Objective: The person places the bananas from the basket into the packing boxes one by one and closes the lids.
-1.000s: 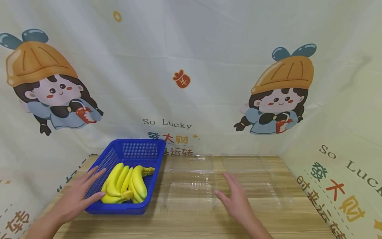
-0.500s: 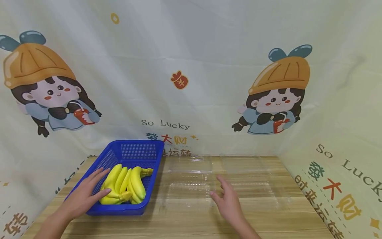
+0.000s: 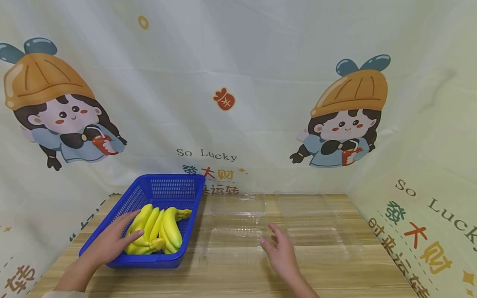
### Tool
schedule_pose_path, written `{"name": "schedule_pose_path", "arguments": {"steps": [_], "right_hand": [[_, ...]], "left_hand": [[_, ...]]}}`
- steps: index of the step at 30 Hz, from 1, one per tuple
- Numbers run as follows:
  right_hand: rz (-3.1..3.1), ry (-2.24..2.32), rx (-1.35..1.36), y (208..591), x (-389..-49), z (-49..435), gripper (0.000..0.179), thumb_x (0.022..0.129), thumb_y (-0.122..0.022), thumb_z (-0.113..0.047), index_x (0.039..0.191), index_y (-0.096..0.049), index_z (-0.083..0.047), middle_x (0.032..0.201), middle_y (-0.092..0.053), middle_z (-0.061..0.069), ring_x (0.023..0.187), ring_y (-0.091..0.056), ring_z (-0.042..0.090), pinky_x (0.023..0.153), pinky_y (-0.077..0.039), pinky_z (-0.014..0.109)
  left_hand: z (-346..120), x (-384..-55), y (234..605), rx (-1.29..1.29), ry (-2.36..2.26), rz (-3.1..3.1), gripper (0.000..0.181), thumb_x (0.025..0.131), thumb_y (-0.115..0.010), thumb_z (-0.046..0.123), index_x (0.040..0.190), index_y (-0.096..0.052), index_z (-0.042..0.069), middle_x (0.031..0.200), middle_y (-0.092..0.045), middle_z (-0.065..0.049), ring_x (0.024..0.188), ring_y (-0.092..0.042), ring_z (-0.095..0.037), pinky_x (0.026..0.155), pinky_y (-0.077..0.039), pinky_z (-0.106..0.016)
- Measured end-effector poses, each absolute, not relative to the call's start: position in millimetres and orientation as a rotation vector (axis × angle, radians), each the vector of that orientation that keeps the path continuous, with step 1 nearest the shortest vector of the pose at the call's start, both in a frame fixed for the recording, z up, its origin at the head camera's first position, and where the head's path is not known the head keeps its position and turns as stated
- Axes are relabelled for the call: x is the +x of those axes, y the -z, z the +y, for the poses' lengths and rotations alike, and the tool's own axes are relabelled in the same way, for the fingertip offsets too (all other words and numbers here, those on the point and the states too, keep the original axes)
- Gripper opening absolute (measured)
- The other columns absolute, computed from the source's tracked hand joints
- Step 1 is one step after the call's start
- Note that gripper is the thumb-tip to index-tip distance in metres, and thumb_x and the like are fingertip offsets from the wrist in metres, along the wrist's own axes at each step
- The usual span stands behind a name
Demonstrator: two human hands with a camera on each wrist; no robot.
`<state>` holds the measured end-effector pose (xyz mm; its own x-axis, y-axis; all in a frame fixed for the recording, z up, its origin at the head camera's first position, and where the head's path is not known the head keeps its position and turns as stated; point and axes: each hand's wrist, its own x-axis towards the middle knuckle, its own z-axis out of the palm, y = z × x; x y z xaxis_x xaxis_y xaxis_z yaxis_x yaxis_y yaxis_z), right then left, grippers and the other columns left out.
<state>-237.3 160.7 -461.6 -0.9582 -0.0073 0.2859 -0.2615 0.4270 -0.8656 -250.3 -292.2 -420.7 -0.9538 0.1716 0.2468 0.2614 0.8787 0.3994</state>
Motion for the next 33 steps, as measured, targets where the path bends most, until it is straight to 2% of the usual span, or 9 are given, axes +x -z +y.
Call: {"name": "schedule_pose_path", "arguments": {"steps": [6,11,20,23,28,33], "right_hand": [[-2.453,-1.592,0.198,465,-236,157,0.052,0.091,-0.065,-0.006,0.138,-0.046,0.006,0.136,-0.045,0.033,0.117,-0.052,0.049,0.088,-0.052,0.049],[-2.451,-1.642,0.149,469,-236,155,0.050,0.092,-0.064,-0.007,0.138,-0.047,0.004,0.136,-0.045,0.034,0.115,-0.056,0.045,0.088,-0.053,0.046],[-2.443,-1.622,0.082,476,-239,152,0.045,0.091,-0.066,-0.009,0.131,-0.053,0.005,0.128,-0.052,0.031,0.107,-0.060,0.040,0.082,-0.056,0.042],[-2.452,-1.609,0.067,477,-238,152,0.043,0.091,-0.065,-0.009,0.131,-0.054,0.005,0.126,-0.054,0.030,0.106,-0.060,0.040,0.080,-0.056,0.041],[-2.429,-1.581,0.057,480,-240,151,0.039,0.091,-0.064,-0.005,0.128,-0.057,0.006,0.107,-0.062,0.020,0.096,-0.062,0.032,0.077,-0.055,0.034],[-2.411,-1.575,0.001,484,-243,152,0.038,0.089,-0.065,-0.002,0.126,-0.059,0.004,0.087,-0.062,0.006,0.080,-0.057,0.018,0.065,-0.049,0.023]], "left_hand": [[-290,-258,419,-0.272,0.635,-2.881,0.079,0.096,-0.045,0.059,0.148,-0.035,0.000,0.142,-0.039,-0.030,0.129,-0.036,-0.052,0.099,-0.031,-0.069],[-289,-266,421,-0.201,0.616,-2.948,0.081,0.095,-0.046,0.060,0.148,-0.035,0.000,0.140,-0.041,-0.033,0.127,-0.037,-0.053,0.098,-0.033,-0.069],[-292,-274,421,-0.127,0.660,-3.036,0.080,0.094,-0.054,0.054,0.148,-0.032,0.000,0.143,-0.035,-0.036,0.130,-0.023,-0.060,0.098,-0.025,-0.074],[-293,-276,422,-0.136,0.663,-3.043,0.080,0.093,-0.056,0.050,0.149,-0.031,-0.001,0.143,-0.036,-0.035,0.130,-0.022,-0.061,0.099,-0.024,-0.074],[-294,-277,422,-0.150,0.660,-3.049,0.078,0.093,-0.060,0.043,0.148,-0.031,-0.004,0.141,-0.039,-0.034,0.129,-0.028,-0.059,0.100,-0.027,-0.071],[-294,-278,420,-0.129,0.687,-3.067,0.077,0.093,-0.060,0.043,0.147,-0.031,-0.005,0.140,-0.040,-0.035,0.126,-0.036,-0.056,0.098,-0.033,-0.068]]}}
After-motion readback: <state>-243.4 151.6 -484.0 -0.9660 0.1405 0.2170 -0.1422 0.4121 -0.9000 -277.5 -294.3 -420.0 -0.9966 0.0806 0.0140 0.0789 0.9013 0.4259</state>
